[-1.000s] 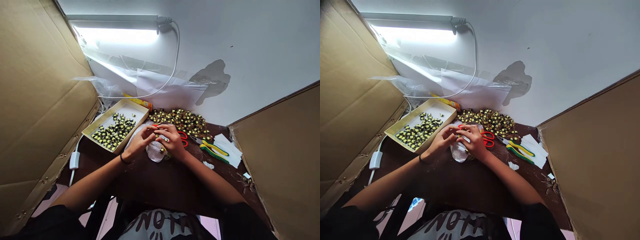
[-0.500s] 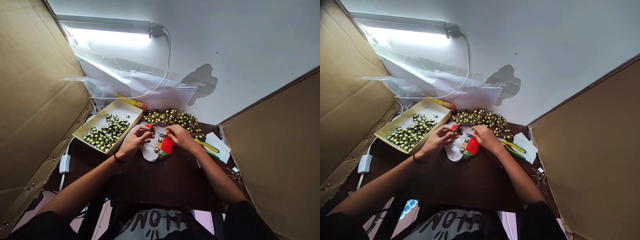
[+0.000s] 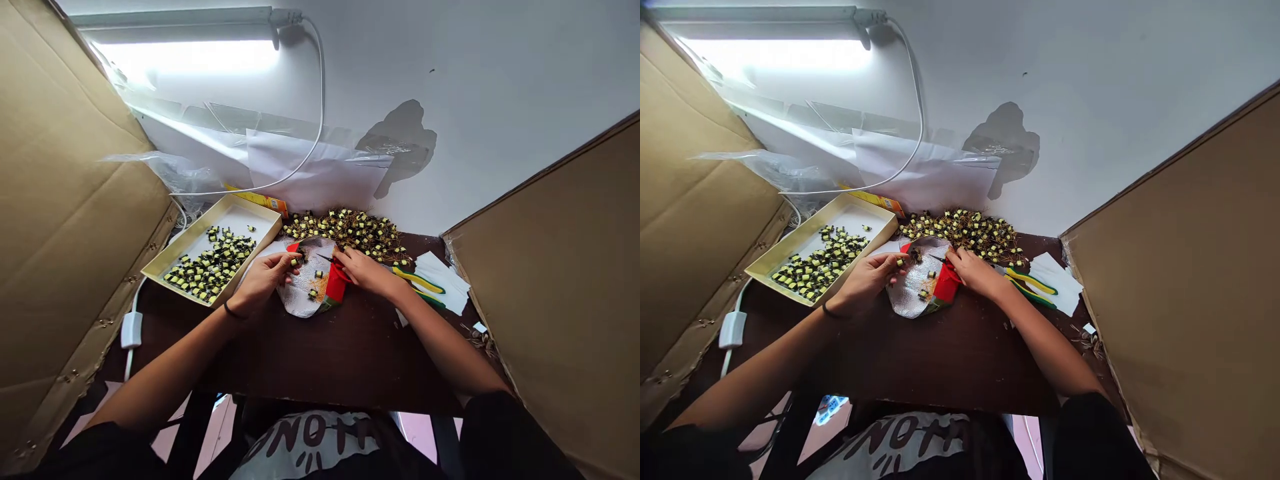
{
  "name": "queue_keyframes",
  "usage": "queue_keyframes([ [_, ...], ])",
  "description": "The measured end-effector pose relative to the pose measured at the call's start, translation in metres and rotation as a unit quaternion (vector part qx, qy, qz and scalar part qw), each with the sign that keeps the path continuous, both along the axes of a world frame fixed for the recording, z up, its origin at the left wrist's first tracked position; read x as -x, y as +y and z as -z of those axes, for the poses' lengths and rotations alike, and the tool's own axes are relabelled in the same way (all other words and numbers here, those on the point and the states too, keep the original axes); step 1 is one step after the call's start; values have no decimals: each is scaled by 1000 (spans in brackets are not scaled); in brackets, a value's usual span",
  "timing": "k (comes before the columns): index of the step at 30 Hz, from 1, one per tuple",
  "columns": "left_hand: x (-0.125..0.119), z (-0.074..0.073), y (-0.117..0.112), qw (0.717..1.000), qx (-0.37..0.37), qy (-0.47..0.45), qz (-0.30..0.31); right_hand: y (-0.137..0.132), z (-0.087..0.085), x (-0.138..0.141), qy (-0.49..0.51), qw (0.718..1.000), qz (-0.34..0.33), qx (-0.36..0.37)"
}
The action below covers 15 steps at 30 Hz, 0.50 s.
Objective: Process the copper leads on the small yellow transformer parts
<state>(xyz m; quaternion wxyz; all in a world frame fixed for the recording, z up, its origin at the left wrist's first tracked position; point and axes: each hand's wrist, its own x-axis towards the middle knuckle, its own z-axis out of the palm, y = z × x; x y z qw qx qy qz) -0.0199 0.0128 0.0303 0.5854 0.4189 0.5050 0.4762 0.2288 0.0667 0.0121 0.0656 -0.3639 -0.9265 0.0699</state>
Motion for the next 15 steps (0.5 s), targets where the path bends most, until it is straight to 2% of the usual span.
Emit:
queue_keyframes([
  [5,-1,-2,0,1000,19,-21,9,4,-19,3,91,995,-25,35],
  [8,0,-2,0,999,26,-35,20,6,-29,9,112,992,-47,46],
  [15,2,2,-1,998,13,50,38,12,-46,20,140,984,-96,62],
])
